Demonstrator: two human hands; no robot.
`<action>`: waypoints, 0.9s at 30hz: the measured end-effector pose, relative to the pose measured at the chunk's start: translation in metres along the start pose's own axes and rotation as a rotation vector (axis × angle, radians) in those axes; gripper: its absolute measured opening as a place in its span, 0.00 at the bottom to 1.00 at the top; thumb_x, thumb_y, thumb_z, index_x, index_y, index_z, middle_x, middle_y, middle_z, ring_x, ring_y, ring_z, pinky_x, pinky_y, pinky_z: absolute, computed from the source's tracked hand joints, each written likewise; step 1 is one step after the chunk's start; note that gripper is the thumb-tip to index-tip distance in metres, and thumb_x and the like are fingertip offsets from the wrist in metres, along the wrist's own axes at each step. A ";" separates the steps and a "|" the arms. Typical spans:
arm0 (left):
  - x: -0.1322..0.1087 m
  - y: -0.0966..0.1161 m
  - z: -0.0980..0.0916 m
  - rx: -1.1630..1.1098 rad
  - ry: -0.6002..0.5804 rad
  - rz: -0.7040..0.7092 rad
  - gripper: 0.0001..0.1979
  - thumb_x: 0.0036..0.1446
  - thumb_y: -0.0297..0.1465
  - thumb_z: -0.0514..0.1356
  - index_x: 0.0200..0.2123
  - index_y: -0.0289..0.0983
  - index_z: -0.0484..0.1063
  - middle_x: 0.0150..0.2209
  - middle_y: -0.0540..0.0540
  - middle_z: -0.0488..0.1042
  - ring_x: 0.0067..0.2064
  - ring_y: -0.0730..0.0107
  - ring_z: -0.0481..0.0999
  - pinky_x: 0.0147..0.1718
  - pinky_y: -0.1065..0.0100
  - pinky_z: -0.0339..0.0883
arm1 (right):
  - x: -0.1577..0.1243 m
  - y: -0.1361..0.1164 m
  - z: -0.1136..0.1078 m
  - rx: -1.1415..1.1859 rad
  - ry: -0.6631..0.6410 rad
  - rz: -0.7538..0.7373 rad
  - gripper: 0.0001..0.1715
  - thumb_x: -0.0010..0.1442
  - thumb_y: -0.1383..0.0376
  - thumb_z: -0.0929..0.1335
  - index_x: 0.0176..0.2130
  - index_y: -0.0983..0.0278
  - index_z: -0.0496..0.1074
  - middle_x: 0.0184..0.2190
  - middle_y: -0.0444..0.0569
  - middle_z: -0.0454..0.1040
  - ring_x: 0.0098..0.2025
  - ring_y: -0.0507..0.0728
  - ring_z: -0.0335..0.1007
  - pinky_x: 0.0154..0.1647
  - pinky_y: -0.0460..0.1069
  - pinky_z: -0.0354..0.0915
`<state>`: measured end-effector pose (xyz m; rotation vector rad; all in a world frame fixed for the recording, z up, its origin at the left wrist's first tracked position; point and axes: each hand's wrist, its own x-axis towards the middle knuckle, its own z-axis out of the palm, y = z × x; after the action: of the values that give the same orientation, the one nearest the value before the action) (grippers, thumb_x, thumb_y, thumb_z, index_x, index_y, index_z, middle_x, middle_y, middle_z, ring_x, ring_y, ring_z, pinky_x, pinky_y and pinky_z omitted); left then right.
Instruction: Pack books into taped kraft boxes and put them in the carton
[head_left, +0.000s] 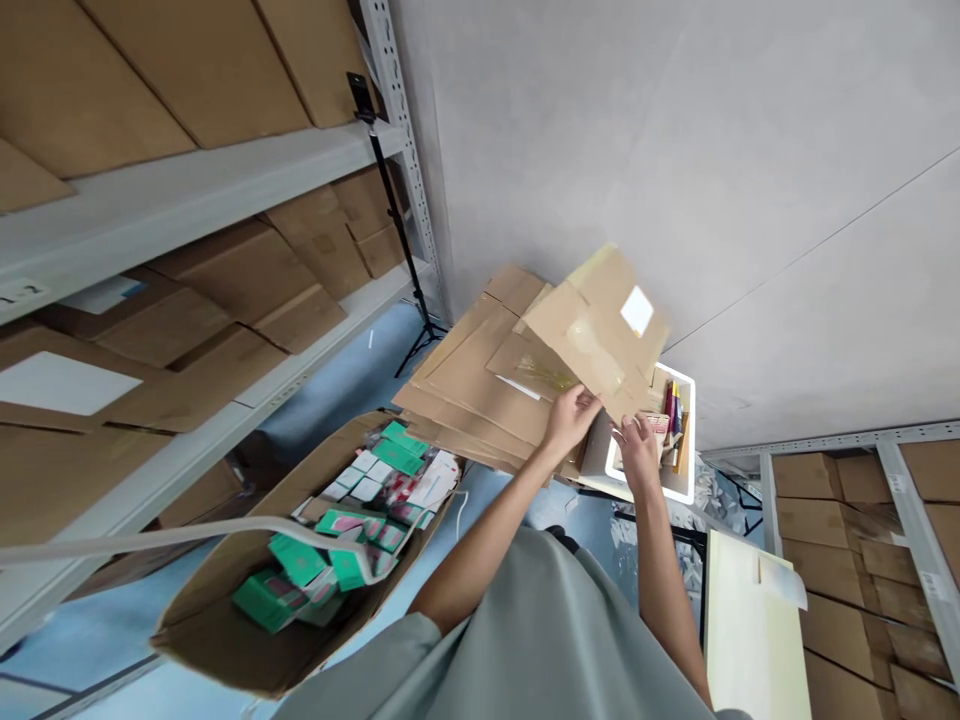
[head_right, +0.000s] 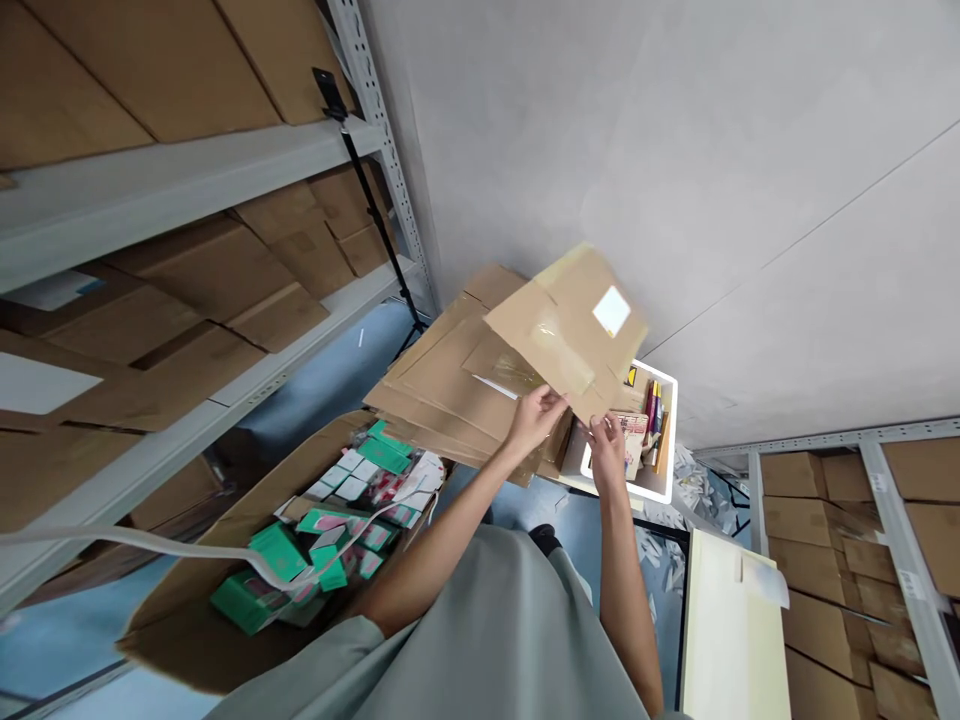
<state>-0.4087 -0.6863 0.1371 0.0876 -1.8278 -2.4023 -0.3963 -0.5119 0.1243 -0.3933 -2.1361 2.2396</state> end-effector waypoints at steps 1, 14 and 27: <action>-0.007 0.004 0.010 0.004 -0.047 0.001 0.16 0.63 0.46 0.69 0.39 0.39 0.78 0.36 0.44 0.84 0.39 0.60 0.85 0.40 0.65 0.75 | -0.010 -0.003 -0.013 0.026 0.035 0.003 0.35 0.52 0.43 0.80 0.49 0.58 0.70 0.48 0.51 0.81 0.48 0.60 0.82 0.50 0.55 0.76; -0.092 -0.040 0.141 -0.254 -0.609 -0.245 0.24 0.56 0.46 0.75 0.48 0.37 0.78 0.47 0.39 0.86 0.47 0.55 0.86 0.49 0.60 0.79 | -0.158 0.014 -0.159 -0.063 0.468 -0.040 0.33 0.56 0.43 0.78 0.52 0.54 0.72 0.49 0.49 0.83 0.49 0.61 0.82 0.48 0.54 0.76; -0.143 -0.061 0.255 0.101 -0.904 -0.010 0.20 0.72 0.47 0.56 0.40 0.39 0.80 0.36 0.46 0.81 0.39 0.60 0.78 0.42 0.65 0.70 | -0.325 0.051 -0.422 -0.278 1.457 0.020 0.56 0.47 0.34 0.75 0.62 0.66 0.72 0.63 0.69 0.75 0.70 0.76 0.71 0.72 0.69 0.68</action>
<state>-0.3014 -0.4076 0.1425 -1.1506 -2.2239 -2.5497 0.0092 -0.1631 0.1155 -1.4333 -1.4588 0.8916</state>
